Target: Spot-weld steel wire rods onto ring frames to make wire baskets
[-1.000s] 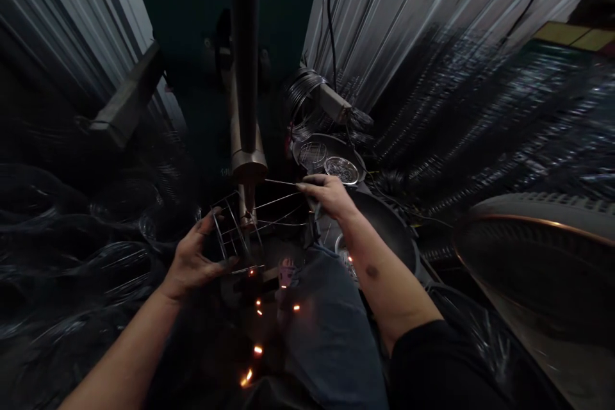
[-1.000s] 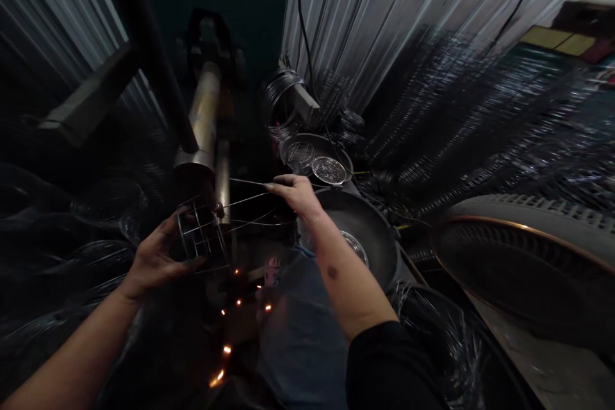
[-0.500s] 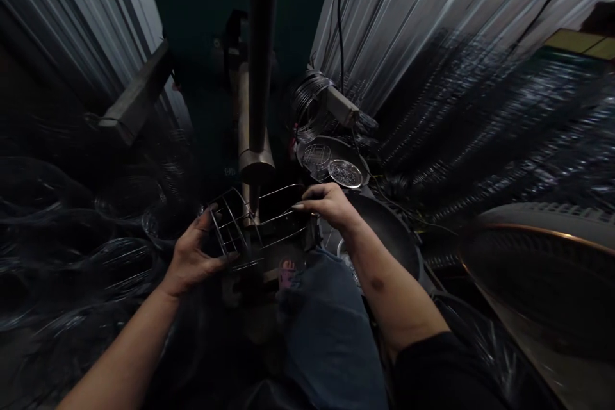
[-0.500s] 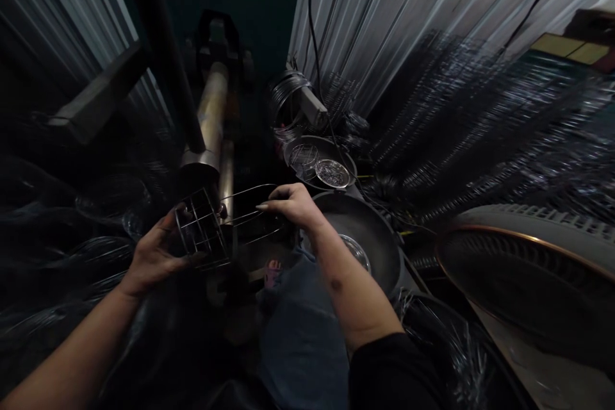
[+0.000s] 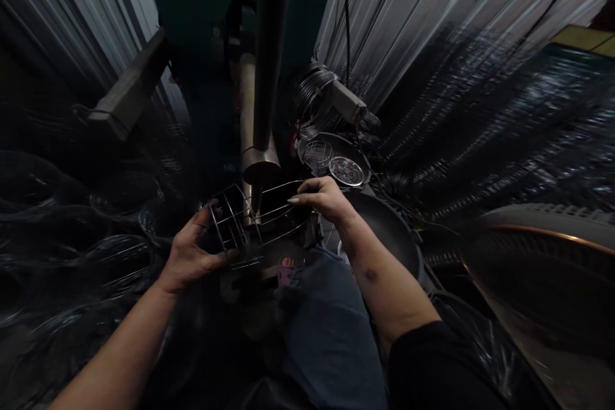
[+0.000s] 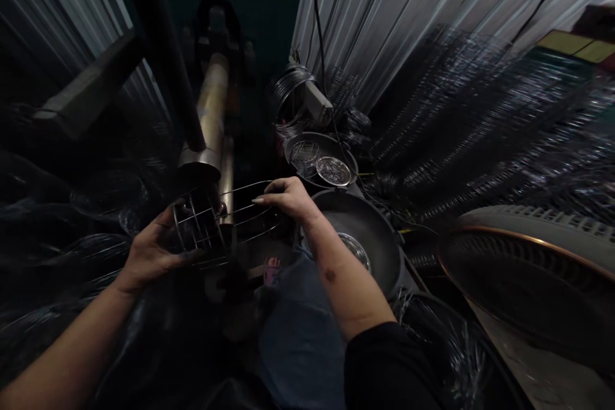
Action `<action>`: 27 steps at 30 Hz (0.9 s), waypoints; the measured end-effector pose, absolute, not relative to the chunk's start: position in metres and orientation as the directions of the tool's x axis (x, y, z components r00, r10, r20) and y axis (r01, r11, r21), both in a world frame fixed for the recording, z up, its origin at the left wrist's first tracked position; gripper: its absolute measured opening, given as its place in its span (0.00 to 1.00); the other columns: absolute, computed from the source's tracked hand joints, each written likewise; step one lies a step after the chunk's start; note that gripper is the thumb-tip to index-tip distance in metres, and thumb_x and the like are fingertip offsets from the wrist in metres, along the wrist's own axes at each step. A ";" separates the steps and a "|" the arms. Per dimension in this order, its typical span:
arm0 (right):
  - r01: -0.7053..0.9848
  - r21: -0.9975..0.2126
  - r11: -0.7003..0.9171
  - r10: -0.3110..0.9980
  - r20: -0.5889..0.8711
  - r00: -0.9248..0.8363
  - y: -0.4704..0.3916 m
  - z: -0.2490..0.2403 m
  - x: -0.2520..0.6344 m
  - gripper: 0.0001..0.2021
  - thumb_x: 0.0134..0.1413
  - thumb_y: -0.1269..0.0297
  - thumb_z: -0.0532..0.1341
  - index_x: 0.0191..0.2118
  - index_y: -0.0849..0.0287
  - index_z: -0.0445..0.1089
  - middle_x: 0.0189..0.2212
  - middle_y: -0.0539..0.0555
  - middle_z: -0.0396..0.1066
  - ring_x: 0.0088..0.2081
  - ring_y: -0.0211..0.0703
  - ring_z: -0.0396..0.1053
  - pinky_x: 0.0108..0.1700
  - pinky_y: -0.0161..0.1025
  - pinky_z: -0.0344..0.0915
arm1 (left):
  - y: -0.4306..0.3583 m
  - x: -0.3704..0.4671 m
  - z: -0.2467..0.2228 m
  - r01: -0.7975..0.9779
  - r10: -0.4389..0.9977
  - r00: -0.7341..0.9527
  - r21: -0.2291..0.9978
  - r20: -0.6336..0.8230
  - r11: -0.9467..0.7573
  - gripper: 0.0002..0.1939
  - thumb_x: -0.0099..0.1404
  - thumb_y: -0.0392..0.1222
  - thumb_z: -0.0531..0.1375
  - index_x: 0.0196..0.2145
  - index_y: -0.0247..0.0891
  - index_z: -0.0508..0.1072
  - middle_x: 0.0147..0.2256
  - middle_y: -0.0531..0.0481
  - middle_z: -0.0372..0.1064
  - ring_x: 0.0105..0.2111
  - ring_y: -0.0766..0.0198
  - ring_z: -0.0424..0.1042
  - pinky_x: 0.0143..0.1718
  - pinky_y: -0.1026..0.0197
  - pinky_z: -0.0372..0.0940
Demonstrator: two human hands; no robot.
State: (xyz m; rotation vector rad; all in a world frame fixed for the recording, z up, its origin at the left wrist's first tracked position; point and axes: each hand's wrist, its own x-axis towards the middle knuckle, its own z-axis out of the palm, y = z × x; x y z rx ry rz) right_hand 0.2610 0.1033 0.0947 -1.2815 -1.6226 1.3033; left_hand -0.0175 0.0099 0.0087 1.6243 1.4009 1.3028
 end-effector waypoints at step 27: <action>0.195 -0.976 0.097 0.959 0.039 -0.282 0.119 0.085 0.259 0.16 0.27 0.57 0.74 0.20 0.63 0.71 0.15 0.44 0.61 0.20 0.31 0.56 0.24 0.33 0.52 | 0.021 -0.016 0.005 0.237 0.966 -0.069 0.945 0.250 -0.227 0.52 0.41 0.49 0.74 0.62 0.38 0.61 0.57 0.40 0.64 0.56 0.46 0.65 0.60 0.43 0.58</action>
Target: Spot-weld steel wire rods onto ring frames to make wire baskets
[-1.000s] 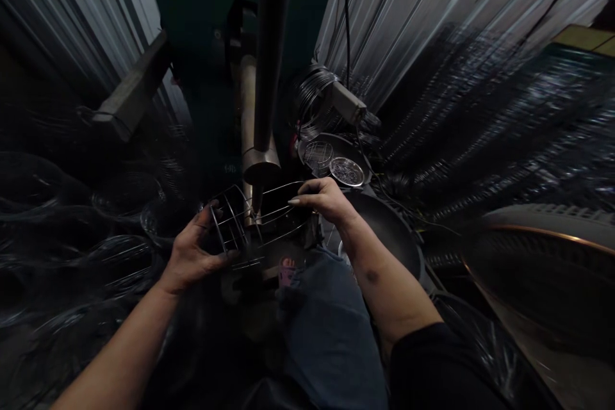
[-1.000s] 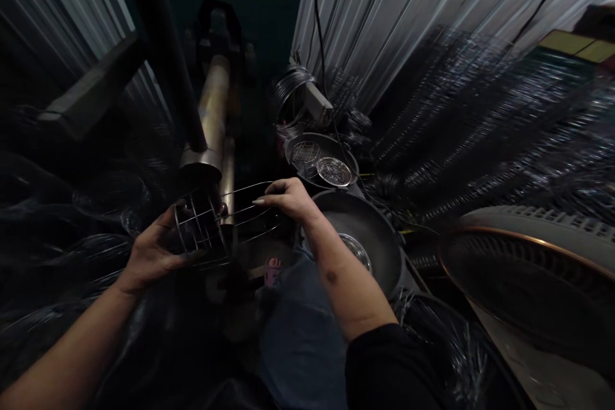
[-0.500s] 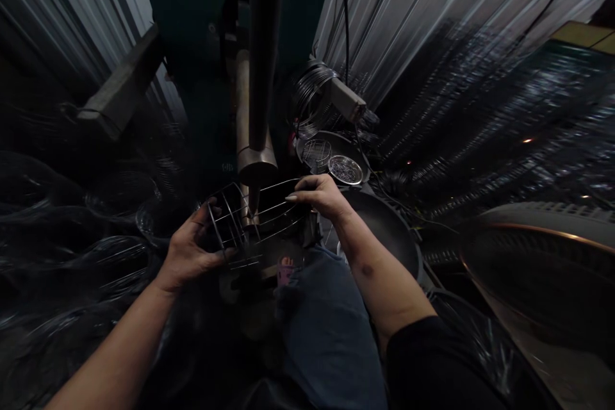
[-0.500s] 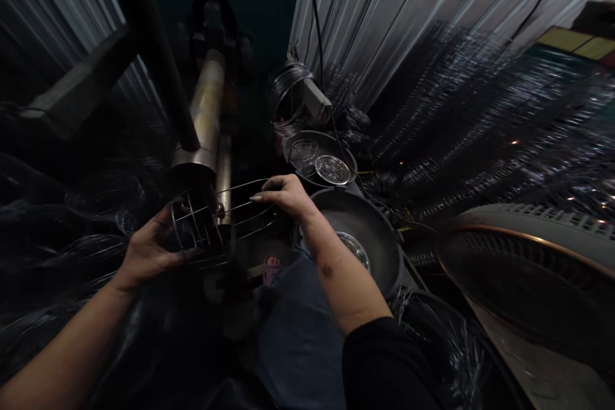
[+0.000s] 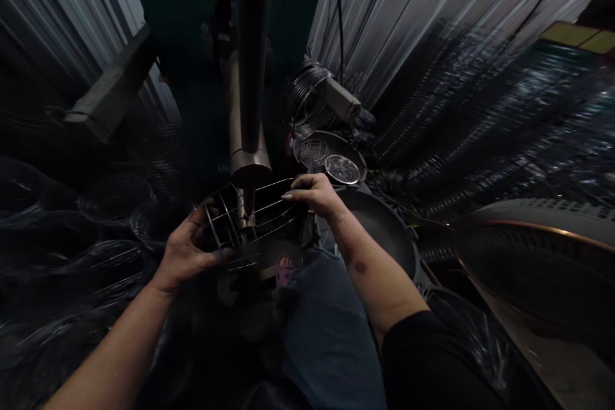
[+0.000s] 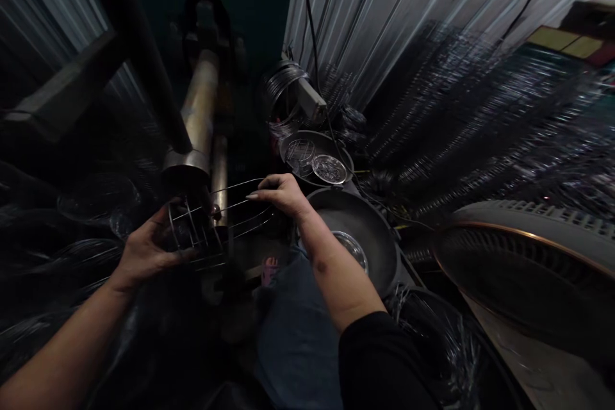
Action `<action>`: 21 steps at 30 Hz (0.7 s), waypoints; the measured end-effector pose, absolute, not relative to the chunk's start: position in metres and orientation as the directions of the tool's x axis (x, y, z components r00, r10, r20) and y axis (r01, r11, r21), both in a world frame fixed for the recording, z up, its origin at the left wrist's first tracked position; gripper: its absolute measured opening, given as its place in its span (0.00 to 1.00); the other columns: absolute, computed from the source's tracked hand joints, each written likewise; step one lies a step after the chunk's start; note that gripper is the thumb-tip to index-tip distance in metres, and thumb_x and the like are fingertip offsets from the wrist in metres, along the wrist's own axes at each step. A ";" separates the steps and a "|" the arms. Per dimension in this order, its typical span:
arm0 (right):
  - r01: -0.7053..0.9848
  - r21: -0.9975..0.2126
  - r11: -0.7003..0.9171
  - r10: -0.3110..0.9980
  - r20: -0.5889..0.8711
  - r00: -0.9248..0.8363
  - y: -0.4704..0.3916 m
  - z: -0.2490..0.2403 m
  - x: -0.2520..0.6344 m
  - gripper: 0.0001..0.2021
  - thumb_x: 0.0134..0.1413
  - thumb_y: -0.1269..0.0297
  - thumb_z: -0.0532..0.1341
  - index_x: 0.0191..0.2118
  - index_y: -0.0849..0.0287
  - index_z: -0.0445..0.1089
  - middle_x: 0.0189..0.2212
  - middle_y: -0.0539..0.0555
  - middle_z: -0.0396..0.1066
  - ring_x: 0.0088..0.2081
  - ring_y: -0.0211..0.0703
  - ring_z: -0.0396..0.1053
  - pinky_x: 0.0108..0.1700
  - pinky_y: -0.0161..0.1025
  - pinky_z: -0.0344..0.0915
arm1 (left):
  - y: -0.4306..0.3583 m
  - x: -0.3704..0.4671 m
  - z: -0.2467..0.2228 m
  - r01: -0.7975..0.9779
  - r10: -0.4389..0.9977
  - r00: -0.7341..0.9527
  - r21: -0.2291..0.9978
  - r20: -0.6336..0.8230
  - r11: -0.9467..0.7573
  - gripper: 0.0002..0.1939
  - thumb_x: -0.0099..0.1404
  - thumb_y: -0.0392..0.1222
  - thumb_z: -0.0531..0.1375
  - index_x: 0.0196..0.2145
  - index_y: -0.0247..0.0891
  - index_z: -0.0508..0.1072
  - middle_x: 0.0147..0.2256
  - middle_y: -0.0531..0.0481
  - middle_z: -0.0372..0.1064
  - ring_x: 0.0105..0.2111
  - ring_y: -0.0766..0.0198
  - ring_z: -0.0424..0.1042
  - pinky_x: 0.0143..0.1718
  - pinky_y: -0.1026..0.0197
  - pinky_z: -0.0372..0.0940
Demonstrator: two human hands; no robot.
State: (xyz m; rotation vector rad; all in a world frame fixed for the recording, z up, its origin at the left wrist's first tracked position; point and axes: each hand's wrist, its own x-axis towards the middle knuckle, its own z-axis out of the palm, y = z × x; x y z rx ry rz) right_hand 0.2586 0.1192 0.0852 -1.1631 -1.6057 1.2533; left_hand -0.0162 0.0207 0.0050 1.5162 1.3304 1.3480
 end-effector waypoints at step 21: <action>0.164 -0.985 0.060 0.952 0.007 -0.308 0.123 0.084 0.260 0.14 0.28 0.61 0.74 0.21 0.64 0.72 0.15 0.45 0.62 0.20 0.31 0.57 0.25 0.32 0.53 | 0.020 -0.013 0.008 0.218 0.983 -0.059 0.964 0.172 -0.155 0.52 0.38 0.51 0.75 0.60 0.38 0.63 0.55 0.40 0.67 0.53 0.45 0.68 0.58 0.41 0.60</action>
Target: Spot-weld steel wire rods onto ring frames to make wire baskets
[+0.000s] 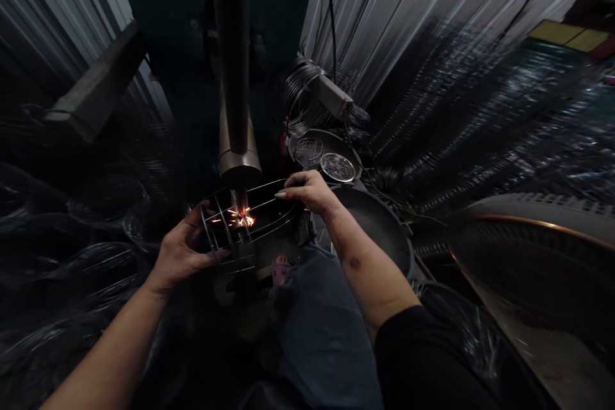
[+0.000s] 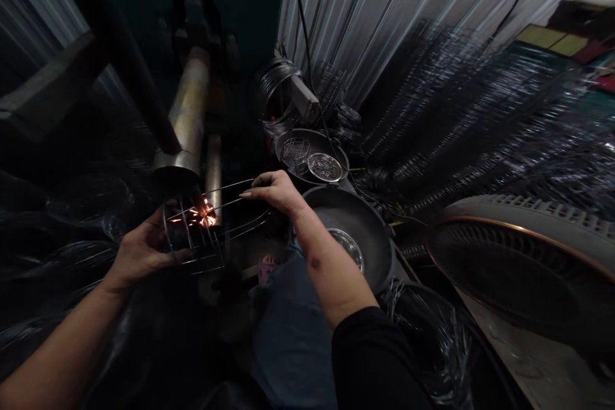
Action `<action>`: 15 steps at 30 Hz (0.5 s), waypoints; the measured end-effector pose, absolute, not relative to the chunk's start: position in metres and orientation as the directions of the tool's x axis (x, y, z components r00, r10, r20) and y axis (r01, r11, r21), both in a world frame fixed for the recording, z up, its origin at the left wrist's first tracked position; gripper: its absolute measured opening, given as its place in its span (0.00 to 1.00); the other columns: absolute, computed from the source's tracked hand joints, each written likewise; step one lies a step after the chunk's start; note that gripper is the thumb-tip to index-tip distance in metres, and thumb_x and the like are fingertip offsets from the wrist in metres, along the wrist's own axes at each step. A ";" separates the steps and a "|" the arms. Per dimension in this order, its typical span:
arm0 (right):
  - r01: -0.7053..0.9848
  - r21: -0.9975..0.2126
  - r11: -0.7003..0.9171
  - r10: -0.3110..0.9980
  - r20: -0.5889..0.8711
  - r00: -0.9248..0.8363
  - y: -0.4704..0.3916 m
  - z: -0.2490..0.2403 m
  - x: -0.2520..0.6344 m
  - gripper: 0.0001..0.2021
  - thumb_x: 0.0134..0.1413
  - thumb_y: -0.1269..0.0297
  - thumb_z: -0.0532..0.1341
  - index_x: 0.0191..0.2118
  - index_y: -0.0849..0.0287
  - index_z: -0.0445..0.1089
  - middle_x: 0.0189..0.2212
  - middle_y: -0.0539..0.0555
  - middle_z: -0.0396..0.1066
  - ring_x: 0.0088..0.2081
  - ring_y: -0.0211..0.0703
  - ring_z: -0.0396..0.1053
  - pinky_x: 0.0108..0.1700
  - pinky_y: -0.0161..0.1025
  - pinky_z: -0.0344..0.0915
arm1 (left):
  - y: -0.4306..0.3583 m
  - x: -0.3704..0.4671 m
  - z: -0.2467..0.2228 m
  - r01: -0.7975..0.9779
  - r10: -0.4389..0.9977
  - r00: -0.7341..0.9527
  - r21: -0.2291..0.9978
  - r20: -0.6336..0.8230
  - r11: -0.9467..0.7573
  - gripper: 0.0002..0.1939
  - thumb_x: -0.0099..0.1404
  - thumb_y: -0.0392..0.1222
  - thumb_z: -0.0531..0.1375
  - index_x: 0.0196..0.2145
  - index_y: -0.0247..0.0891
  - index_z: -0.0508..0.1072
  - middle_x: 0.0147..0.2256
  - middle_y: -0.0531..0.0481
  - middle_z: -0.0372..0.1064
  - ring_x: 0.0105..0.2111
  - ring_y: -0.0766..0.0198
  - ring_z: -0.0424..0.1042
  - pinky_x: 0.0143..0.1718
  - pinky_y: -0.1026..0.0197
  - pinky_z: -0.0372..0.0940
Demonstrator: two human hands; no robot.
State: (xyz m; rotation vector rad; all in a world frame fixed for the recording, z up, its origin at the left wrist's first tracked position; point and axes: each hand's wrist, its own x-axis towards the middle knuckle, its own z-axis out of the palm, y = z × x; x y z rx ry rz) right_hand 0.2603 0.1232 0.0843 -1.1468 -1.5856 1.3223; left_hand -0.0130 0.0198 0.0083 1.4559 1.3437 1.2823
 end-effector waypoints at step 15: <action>0.307 -0.906 0.291 0.954 0.301 -0.017 0.059 0.074 0.294 0.16 0.35 0.55 0.71 0.32 0.59 0.78 0.32 0.54 0.75 0.37 0.46 0.71 0.42 0.41 0.66 | -0.054 -0.017 0.009 0.317 0.987 -0.020 0.938 0.156 -0.142 0.52 0.38 0.47 0.75 0.61 0.43 0.63 0.57 0.44 0.65 0.56 0.47 0.66 0.61 0.44 0.59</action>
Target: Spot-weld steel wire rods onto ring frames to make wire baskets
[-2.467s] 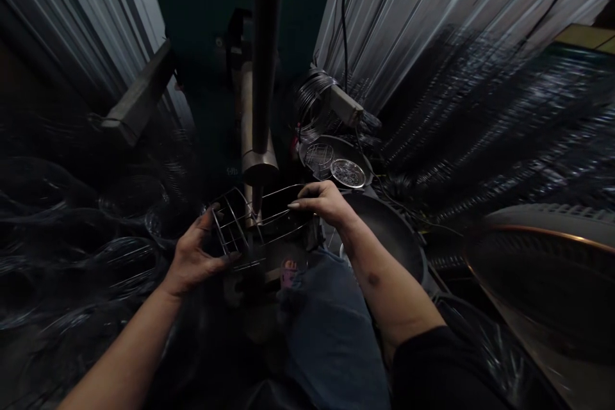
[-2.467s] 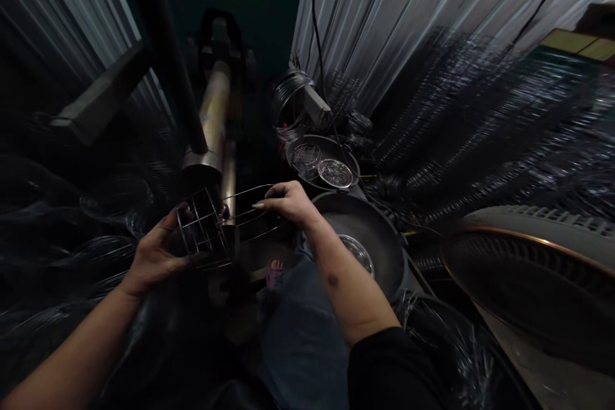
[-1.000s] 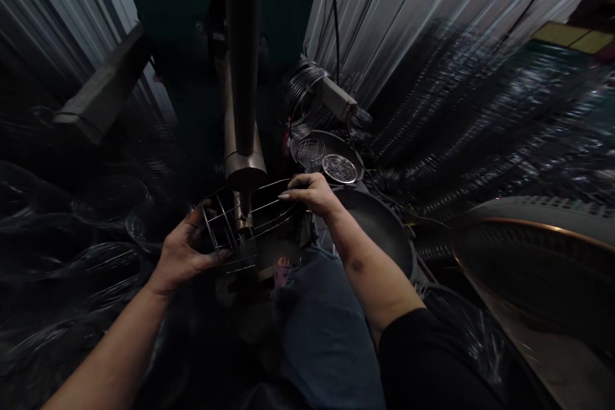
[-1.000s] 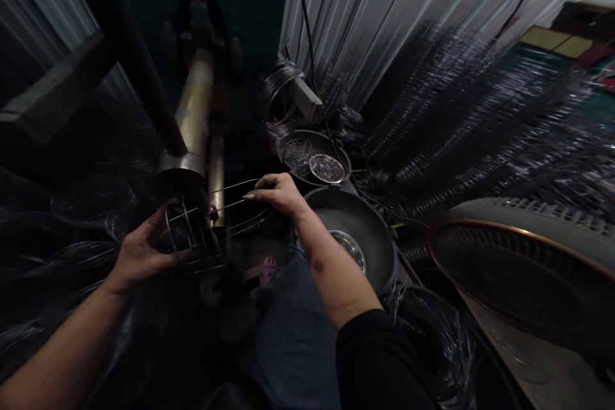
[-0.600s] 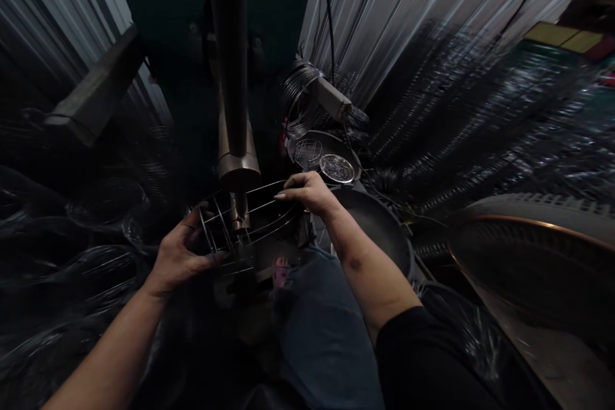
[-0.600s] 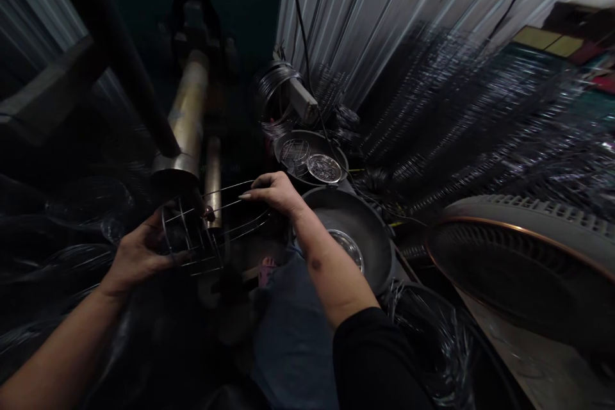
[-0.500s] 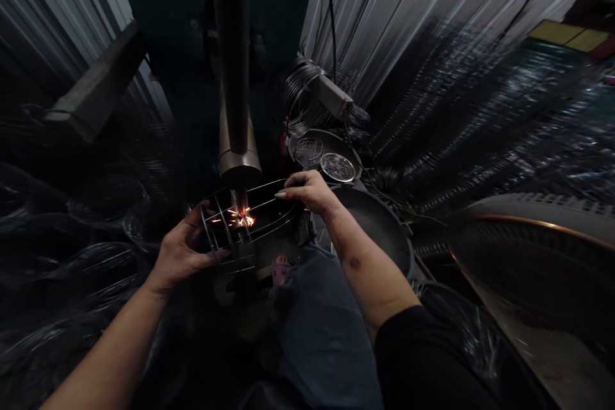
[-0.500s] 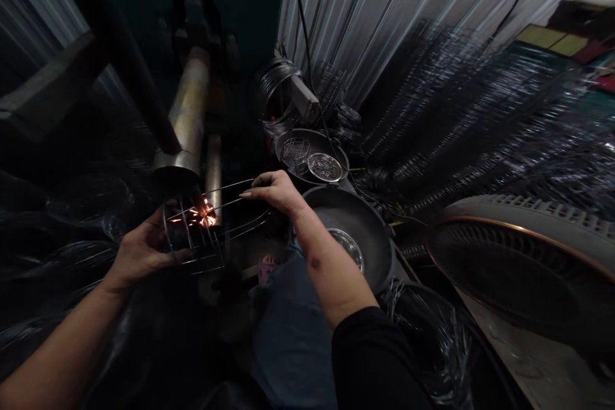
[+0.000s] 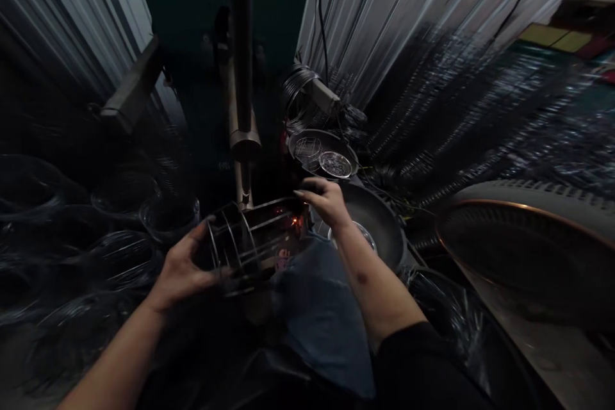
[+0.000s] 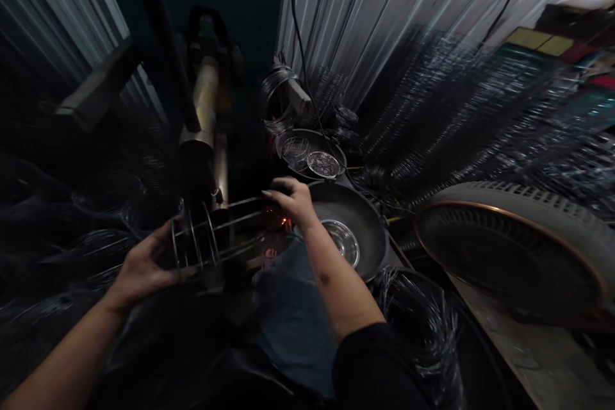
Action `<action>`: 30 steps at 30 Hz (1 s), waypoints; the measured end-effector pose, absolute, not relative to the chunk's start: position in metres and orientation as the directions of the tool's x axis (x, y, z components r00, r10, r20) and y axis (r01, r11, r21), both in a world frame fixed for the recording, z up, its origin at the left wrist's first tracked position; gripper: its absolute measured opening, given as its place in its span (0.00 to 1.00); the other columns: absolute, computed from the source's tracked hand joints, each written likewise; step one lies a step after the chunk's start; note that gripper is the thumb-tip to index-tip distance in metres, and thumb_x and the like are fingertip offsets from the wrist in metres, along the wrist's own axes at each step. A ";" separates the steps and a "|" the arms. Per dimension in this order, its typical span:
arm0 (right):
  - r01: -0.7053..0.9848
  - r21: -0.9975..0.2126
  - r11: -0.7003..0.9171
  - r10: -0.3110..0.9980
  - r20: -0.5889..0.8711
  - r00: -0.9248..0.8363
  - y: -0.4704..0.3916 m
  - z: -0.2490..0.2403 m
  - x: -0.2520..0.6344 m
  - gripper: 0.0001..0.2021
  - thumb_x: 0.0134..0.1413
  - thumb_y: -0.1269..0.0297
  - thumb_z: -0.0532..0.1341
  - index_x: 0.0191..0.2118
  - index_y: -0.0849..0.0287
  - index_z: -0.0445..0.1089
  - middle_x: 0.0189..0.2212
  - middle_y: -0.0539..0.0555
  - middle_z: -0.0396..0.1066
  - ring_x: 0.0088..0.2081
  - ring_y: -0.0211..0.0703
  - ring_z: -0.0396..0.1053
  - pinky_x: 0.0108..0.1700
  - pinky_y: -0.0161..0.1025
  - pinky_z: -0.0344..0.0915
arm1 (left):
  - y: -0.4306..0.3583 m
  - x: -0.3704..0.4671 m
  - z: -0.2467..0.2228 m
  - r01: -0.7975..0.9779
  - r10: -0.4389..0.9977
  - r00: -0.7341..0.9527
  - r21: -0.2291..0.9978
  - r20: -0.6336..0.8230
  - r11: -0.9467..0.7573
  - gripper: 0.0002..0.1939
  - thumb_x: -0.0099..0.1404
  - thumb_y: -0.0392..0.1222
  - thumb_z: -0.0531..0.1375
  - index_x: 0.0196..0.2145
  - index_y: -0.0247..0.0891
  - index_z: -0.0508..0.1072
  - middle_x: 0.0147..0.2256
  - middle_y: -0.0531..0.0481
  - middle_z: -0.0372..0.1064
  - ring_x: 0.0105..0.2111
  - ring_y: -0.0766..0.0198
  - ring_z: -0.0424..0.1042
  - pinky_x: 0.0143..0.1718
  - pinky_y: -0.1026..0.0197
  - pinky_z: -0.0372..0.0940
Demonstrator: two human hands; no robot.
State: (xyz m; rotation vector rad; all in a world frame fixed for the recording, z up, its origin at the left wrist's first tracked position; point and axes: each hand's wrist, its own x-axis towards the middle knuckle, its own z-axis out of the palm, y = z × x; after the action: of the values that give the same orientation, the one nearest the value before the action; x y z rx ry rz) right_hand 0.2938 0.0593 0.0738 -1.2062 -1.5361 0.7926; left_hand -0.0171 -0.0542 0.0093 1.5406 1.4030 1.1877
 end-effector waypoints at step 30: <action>0.078 -0.986 0.145 0.985 0.151 0.081 -0.050 0.080 0.222 0.10 0.45 0.62 0.67 0.37 0.56 0.74 0.33 0.51 0.74 0.38 0.42 0.69 0.42 0.38 0.66 | -0.134 0.004 -0.030 0.502 0.974 -0.076 0.852 0.215 -0.149 0.44 0.50 0.54 0.69 0.61 0.46 0.59 0.57 0.43 0.63 0.57 0.41 0.63 0.60 0.38 0.58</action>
State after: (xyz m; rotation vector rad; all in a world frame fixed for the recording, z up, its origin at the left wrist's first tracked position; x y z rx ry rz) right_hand 0.2225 -0.0500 0.0802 -1.1901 -1.2628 1.0014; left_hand 0.0043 -0.1336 -0.0297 1.6755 1.5949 1.1638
